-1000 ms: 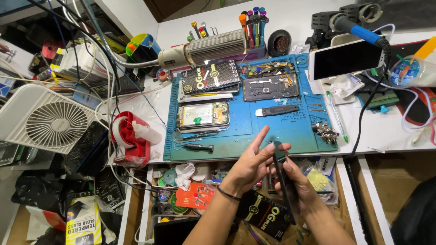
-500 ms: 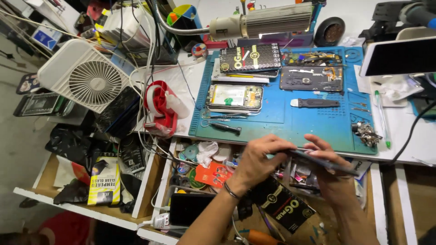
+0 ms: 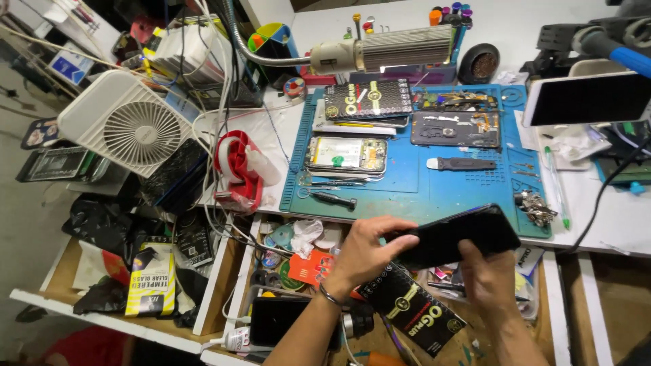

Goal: Attaching and securing the back cover of a smartphone by aligning it and pressing along the edges.

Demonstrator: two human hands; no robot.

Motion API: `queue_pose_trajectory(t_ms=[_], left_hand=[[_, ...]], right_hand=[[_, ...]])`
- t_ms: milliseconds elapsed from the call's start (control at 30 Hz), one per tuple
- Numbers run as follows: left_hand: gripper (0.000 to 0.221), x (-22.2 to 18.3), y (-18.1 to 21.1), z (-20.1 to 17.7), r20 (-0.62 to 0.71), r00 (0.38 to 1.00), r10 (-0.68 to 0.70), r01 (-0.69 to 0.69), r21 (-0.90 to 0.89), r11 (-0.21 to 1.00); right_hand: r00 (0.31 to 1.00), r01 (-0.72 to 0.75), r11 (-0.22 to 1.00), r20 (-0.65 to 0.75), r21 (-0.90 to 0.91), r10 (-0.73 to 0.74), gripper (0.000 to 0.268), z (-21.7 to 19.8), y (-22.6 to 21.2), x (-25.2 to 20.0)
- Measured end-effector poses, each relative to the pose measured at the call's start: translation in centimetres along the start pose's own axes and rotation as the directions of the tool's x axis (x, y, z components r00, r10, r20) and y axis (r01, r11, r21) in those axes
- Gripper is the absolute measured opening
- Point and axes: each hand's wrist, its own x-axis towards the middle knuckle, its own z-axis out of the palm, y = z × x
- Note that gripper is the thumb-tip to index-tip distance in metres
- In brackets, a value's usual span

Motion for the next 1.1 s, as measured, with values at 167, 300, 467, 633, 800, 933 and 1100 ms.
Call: queue_pose_trajectory(t_ms=[167,300,467,633,800,933,1100], left_hand=[[0.024,-1.2,1.0,2.8,-0.088,0.93,-0.358,0.315,-0.317,0.895],[0.027,-1.9,-0.1,2.2,-0.037,0.973,-0.229,0.228,-0.017,0.973],[0.046,-4.2,-0.8,-6.9,-0.291,0.956,0.023,-0.054,-0.098,0.994],[0.031,-5.9,-2.5,-19.7,-0.726,0.687,0.032,0.244,0.272,0.931],[0.032,-5.8,-3.2,-24.6,-0.539,0.519,-0.663,0.704,-0.17,0.689],[0.033,-4.7,-3.0,-24.3,-0.484,0.491,-0.724,0.719,-0.244,0.65],[0.022,-4.8,-6.5,-24.1,-0.545,0.469,-0.695,0.426,-0.55,0.718]], right_hand=[[0.926,-0.371,0.926,-0.052,0.063,0.375,0.064,3.9,-2.5,-0.9],[0.912,-0.382,0.923,-0.141,0.047,0.385,0.033,1.7,-0.6,0.0],[0.938,-0.285,0.957,-0.191,0.045,0.289,0.015,-0.4,-0.2,0.8],[0.926,-0.277,0.961,-0.262,0.022,0.273,0.009,0.3,-1.5,0.6],[0.858,-0.424,0.904,-0.342,-0.052,0.383,0.054,1.0,-1.7,0.4],[0.906,-0.358,0.932,-0.262,-0.057,0.332,0.024,0.2,-0.9,0.3],[0.812,-0.513,0.84,-0.417,-0.176,0.408,0.053,5.0,-5.5,0.0]])
